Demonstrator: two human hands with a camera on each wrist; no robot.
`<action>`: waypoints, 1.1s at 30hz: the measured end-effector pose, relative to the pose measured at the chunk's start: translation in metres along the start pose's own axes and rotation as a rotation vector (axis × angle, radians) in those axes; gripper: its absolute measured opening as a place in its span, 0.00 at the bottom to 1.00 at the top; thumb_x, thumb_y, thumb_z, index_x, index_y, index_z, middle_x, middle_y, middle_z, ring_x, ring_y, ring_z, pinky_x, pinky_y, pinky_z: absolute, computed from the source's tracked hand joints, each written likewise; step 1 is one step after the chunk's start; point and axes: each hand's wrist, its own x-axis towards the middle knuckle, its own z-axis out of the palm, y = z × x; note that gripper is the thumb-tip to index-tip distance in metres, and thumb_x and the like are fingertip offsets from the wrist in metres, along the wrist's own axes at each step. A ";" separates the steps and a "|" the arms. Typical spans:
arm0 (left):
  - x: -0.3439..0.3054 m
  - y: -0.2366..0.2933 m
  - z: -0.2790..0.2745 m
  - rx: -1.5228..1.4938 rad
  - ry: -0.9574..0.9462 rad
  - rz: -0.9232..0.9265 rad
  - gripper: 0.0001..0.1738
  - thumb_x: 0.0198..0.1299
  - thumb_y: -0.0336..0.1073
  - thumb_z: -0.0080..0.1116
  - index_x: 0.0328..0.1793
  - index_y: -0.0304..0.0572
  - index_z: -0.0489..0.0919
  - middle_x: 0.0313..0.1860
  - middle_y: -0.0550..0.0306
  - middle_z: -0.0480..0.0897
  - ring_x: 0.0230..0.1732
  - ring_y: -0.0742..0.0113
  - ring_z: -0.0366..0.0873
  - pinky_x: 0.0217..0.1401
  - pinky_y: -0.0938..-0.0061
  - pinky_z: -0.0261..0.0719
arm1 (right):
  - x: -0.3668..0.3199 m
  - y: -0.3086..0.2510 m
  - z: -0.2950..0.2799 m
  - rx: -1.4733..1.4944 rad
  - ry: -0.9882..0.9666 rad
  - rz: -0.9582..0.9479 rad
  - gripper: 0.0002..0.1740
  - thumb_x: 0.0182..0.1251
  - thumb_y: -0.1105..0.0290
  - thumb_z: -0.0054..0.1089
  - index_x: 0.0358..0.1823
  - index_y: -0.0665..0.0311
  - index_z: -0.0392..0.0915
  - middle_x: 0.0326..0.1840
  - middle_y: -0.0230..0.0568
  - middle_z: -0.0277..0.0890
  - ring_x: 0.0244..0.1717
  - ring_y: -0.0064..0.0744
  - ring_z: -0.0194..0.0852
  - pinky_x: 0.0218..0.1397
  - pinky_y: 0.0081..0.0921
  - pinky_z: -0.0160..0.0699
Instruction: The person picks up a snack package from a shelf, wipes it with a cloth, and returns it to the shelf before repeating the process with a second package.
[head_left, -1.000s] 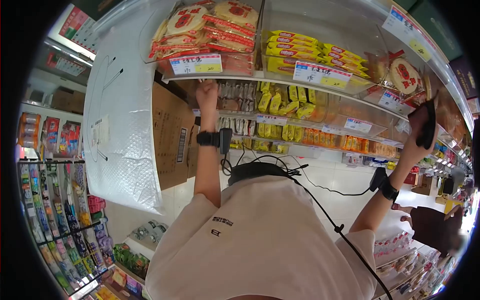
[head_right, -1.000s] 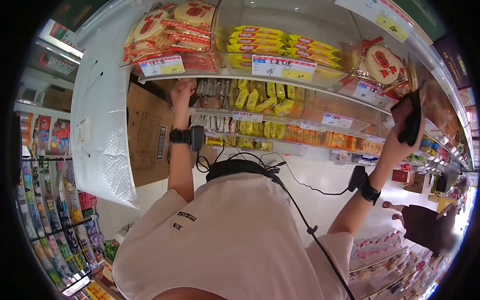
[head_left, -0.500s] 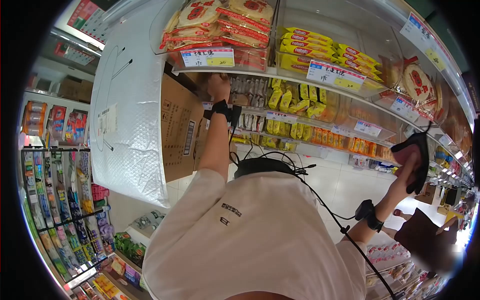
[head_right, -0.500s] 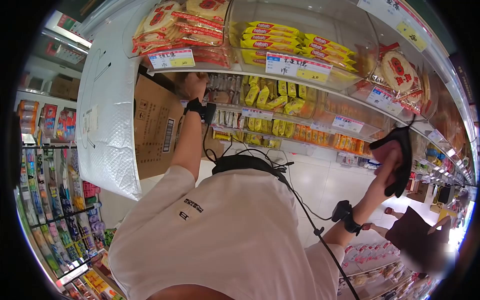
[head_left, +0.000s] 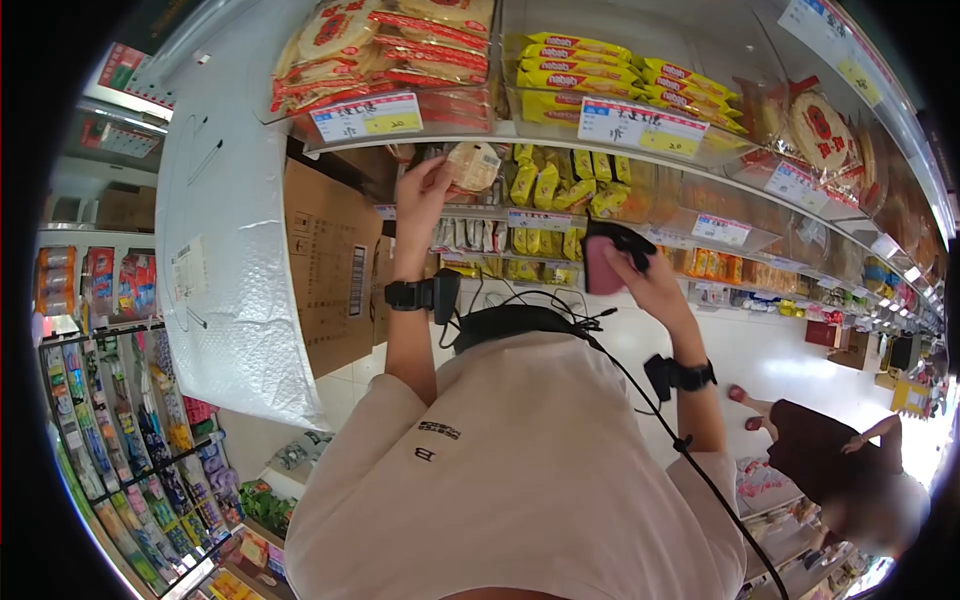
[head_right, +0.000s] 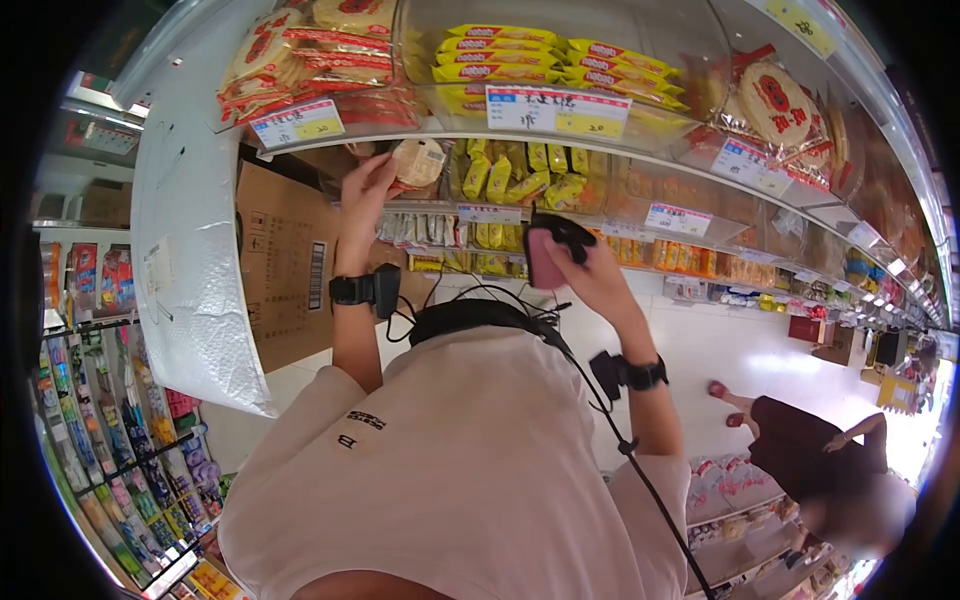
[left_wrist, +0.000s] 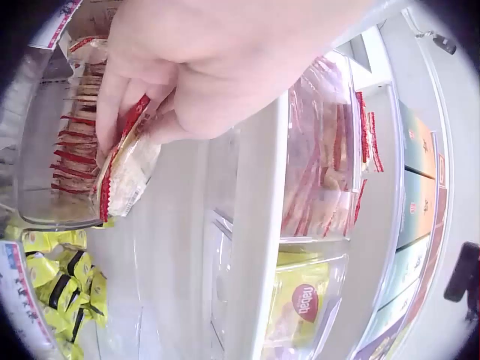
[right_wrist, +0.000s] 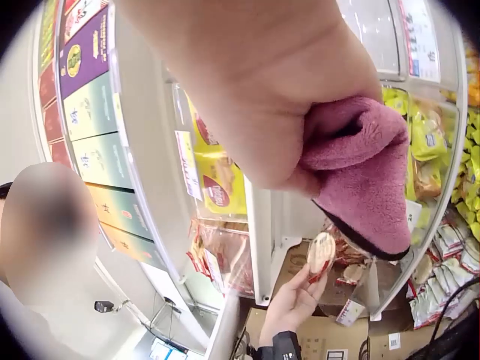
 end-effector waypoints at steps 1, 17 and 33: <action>-0.002 -0.003 -0.005 0.029 -0.033 -0.007 0.20 0.71 0.38 0.60 0.61 0.30 0.80 0.47 0.54 0.87 0.44 0.74 0.83 0.44 0.79 0.83 | 0.005 0.000 0.001 0.057 -0.013 0.120 0.12 0.73 0.61 0.62 0.46 0.63 0.79 0.22 0.24 0.70 0.22 0.14 0.62 0.24 0.20 0.62; -0.047 0.046 0.048 -0.092 -0.519 -0.069 0.19 0.69 0.35 0.63 0.61 0.32 0.80 0.45 0.56 0.87 0.42 0.79 0.80 0.43 0.82 0.77 | 0.037 0.004 0.044 0.995 -0.058 0.247 0.16 0.76 0.66 0.60 0.60 0.63 0.75 0.52 0.29 0.78 0.54 0.18 0.74 0.59 0.24 0.76; -0.057 0.055 0.064 0.005 -0.626 -0.062 0.16 0.67 0.40 0.65 0.51 0.34 0.83 0.34 0.66 0.82 0.32 0.83 0.75 0.33 0.83 0.72 | 0.022 -0.021 0.024 0.929 0.218 0.152 0.09 0.74 0.68 0.62 0.50 0.63 0.80 0.38 0.22 0.78 0.40 0.09 0.71 0.44 0.15 0.71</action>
